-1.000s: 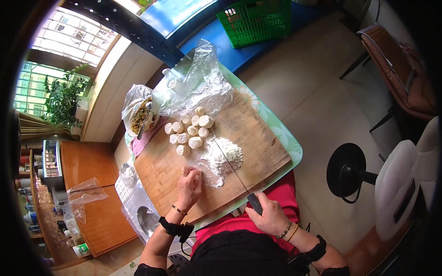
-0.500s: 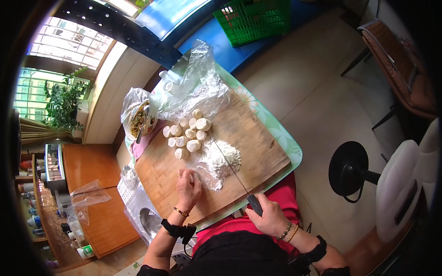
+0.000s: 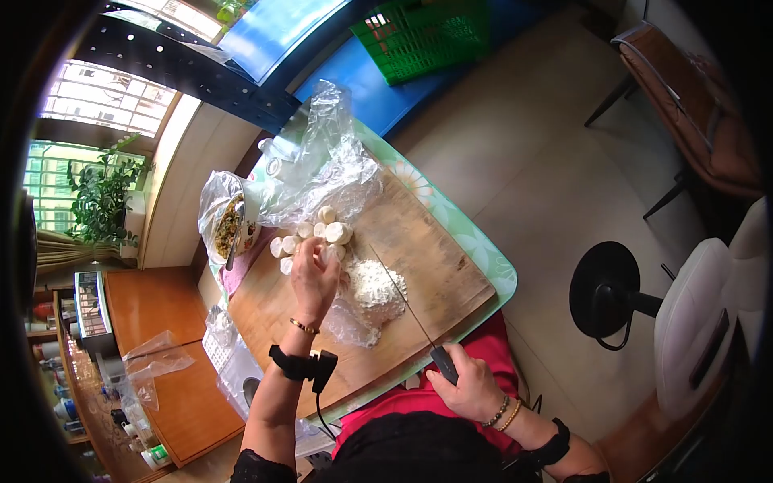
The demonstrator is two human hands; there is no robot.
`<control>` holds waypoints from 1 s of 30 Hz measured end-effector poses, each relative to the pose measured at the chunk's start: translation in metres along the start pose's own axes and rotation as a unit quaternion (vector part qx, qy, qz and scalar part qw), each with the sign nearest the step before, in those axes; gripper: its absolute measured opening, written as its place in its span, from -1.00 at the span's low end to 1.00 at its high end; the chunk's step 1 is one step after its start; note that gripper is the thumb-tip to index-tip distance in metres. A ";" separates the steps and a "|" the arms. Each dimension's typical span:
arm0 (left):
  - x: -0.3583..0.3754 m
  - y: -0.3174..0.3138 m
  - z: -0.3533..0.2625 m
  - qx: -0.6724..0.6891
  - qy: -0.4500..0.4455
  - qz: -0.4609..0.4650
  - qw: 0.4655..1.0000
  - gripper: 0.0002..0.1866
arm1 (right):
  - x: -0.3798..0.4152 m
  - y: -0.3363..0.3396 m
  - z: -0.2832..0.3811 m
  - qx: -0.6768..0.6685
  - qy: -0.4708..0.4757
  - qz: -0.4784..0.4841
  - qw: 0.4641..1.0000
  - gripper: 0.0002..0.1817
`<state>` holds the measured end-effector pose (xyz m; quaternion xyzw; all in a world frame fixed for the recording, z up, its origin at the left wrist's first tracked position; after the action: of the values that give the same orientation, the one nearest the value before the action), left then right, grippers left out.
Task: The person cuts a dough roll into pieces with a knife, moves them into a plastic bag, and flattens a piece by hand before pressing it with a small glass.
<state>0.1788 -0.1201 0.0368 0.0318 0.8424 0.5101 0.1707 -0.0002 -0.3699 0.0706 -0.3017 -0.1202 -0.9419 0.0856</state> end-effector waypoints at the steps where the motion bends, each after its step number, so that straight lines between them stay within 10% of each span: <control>1: -0.002 -0.002 0.003 0.005 0.014 -0.001 1.000 -0.71 | 0.000 0.000 0.000 -0.001 -0.009 0.007 1.000 -0.60; 15: 0.140 0.093 0.050 0.078 0.106 -0.064 0.989 -0.89 | 0.014 -0.020 0.006 0.015 0.013 0.024 1.000 -0.64; 20: 0.207 0.078 0.040 0.102 0.100 0.004 0.990 -0.41 | 0.021 -0.036 0.008 0.056 0.049 0.039 0.996 -0.63; 30: 0.203 0.065 0.038 0.093 0.047 0.044 0.994 -0.66 | 0.046 -0.052 0.008 0.070 0.062 0.009 0.996 -0.63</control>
<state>-0.0075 -0.0107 0.0258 0.0601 0.8913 0.4370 0.1045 -0.0446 -0.3219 0.0953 -0.2371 -0.1776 -0.9472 0.1225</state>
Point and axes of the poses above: each hand's wrist, its own x-axis away from the middle knuckle, its own y-axis out of the back of the hand, z = x × y, the point moved 3 cm from there along -x, towards the middle knuckle, and after that the axes turned 13 degrees about -y, right-handed, at the moved point
